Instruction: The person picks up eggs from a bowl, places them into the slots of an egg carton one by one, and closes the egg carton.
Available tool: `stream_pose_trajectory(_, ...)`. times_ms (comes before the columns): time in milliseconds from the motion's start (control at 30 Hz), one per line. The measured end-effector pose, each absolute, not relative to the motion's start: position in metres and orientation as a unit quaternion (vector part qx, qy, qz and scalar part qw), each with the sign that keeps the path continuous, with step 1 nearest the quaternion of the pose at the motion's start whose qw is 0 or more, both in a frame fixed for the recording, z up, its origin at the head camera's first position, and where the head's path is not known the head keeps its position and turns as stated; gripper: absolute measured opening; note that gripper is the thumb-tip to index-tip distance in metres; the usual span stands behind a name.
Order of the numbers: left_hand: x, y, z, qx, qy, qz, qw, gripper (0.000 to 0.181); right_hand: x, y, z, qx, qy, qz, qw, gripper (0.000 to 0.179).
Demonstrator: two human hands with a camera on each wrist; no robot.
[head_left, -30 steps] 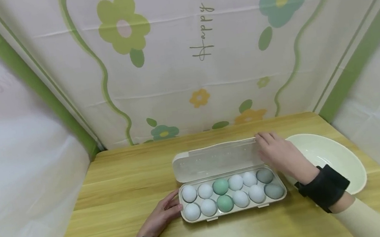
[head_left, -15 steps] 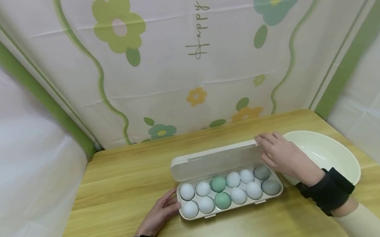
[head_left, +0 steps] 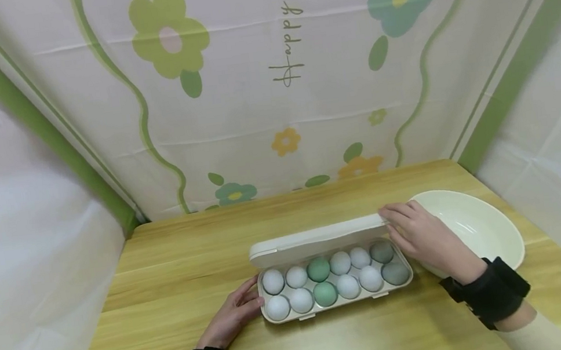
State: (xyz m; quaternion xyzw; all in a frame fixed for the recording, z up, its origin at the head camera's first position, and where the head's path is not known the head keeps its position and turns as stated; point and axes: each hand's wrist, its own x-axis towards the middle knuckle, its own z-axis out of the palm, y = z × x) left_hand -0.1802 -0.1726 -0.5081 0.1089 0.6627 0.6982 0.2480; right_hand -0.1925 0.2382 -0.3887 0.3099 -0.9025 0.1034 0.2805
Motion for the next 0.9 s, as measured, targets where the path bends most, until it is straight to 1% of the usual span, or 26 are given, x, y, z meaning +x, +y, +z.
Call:
stream_pose_trajectory(100, -0.180, -0.173, -0.508, 0.108, 0.664, 0.698, 0.247, 0.064, -0.190, 0.240, -0.390, 0.316, -0.895, 0.112, 0.295, 0.036)
stream_pose_trajectory(333, -0.180, -0.174, -0.509, 0.112, 0.658, 0.701, 0.251, 0.064, -0.181, 0.245, -0.395, 0.320, -0.891, 0.123, 0.297, 0.032)
stream_pose_trajectory(600, -0.181, -0.173, -0.512, 0.105, 0.659, 0.702, 0.248, 0.065, -0.177, 0.247, -0.401, 0.338, -0.876, 0.145, 0.312, 0.030)
stream_pose_trajectory(900, -0.182, -0.172, -0.511, 0.107, 0.661, 0.701, 0.246, 0.061, -0.168, 0.250, -0.406, 0.338, -0.879, 0.161, 0.295, 0.030)
